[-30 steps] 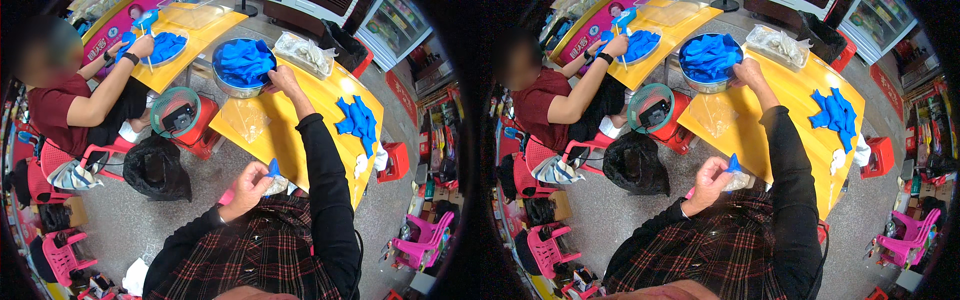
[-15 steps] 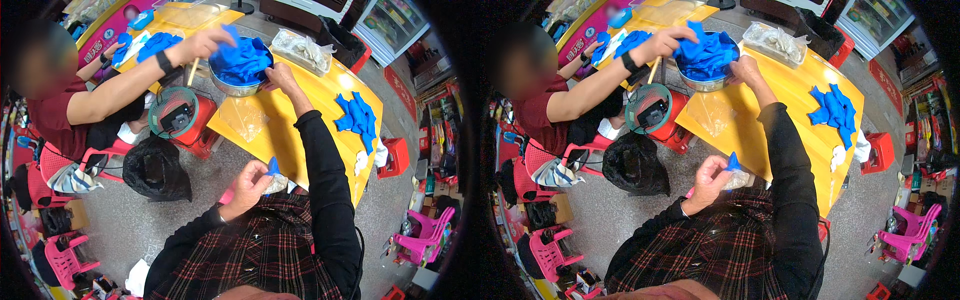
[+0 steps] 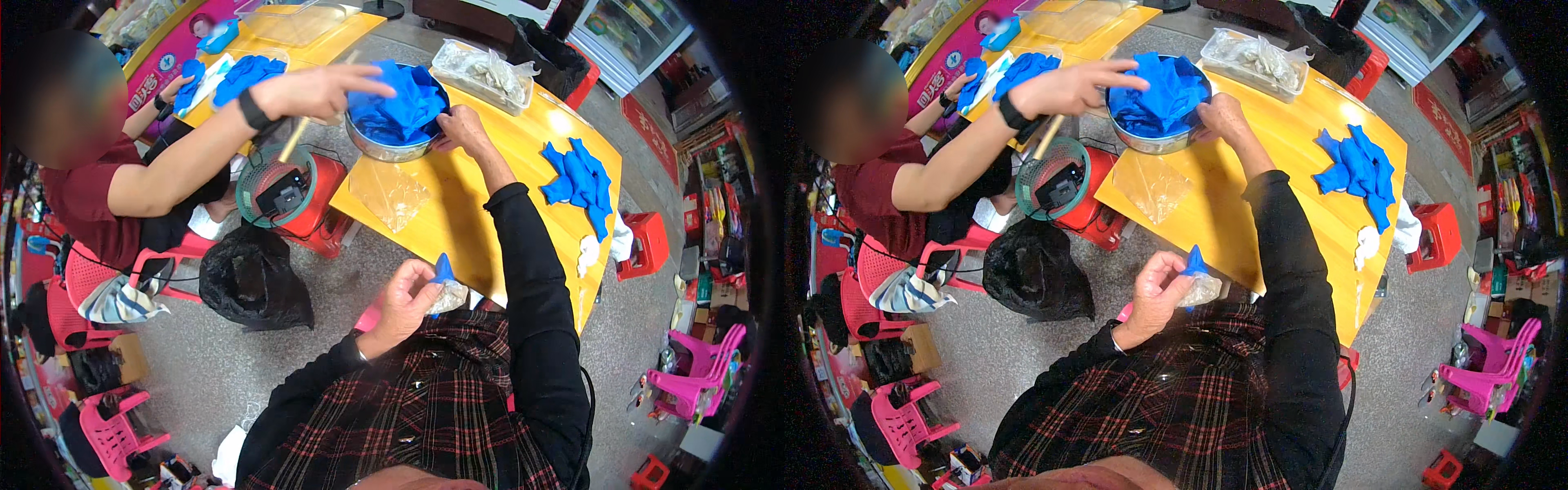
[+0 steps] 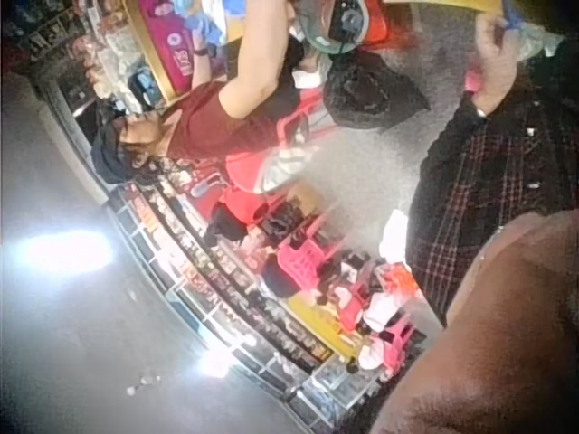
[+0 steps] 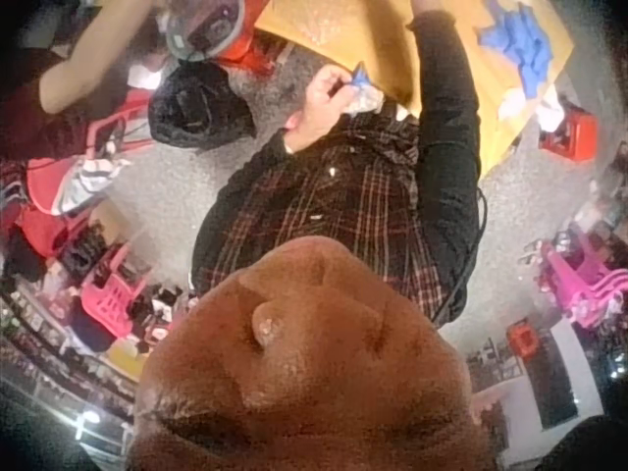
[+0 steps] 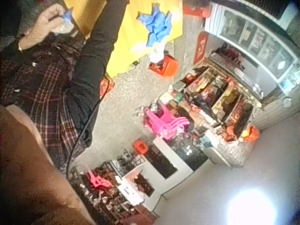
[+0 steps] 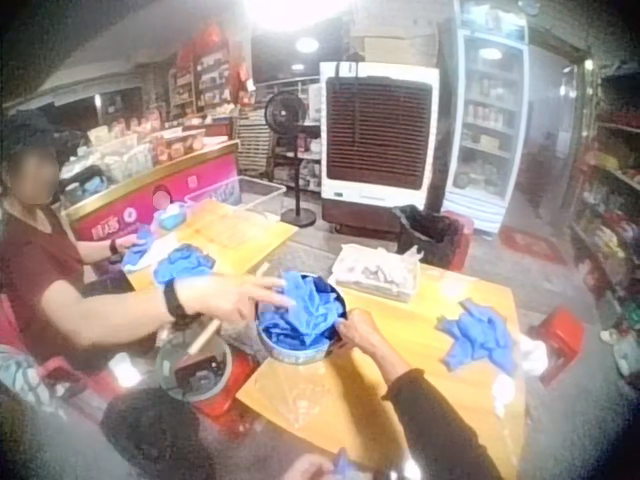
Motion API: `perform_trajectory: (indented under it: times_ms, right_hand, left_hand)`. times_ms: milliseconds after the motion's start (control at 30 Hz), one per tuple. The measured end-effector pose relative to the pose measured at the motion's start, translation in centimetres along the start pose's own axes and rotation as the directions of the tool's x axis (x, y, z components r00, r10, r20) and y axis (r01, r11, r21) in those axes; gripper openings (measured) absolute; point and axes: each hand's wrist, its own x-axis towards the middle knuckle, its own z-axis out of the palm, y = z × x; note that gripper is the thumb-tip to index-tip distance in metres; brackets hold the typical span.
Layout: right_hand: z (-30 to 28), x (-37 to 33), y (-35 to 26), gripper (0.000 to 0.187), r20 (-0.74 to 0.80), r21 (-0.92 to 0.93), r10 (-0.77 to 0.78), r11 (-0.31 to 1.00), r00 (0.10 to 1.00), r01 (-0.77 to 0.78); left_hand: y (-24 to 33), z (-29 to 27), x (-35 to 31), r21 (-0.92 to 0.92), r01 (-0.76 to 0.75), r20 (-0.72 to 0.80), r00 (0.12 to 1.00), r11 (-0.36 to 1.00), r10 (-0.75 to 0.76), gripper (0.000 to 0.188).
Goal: Stuffing small blue fabric objects with white filling material.
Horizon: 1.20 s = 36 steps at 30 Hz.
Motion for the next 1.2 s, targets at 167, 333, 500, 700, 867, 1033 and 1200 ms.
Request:
perform_trajectory:
  times_ms: [167,333,500,700,867,1033,1200]
  right_hand:
    - [-1.5,-1.0,0.3,0.036,0.044,0.070,0.094,0.993,0.995,-0.097]
    - [-3.4,-1.2,2.1,0.037,0.058,0.064,0.158,0.985,0.986,-0.161]
    - [-5.0,-1.6,3.7,0.036,0.058,0.179,0.118,0.976,0.991,-0.127]
    - [-4.9,-3.5,-2.2,0.041,-0.378,-0.577,-0.353,0.813,0.856,0.081]
    - [0.8,-1.0,-5.2,0.046,-0.172,-0.735,-0.799,0.493,0.576,0.465]
    - [3.8,3.2,-2.6,0.053,0.018,-0.754,-0.620,0.507,0.784,0.419]
    - [4.8,3.8,-0.7,0.052,0.279,-0.678,-0.408,0.558,0.869,0.479]
  left_hand:
    - [-0.1,0.8,0.2,-0.023,-0.023,-0.020,1.000,0.999,0.023,0.015]
    - [-0.3,1.2,0.3,-0.019,-0.011,-0.006,1.000,1.000,0.011,0.015]
    - [-0.3,1.2,0.6,-0.030,-0.014,0.008,1.000,0.999,0.014,0.014]
    - [-0.5,0.1,0.8,-0.032,-0.026,-0.021,0.999,0.999,0.025,0.015]
    - [-0.4,0.1,1.2,-0.043,0.001,-0.006,1.000,0.999,-0.002,0.015]
    - [0.1,-1.5,1.3,-0.022,-0.004,-0.097,0.995,1.000,0.002,0.016]
    - [0.4,-2.2,1.8,-0.021,-0.011,-0.137,0.991,1.000,0.009,0.015]
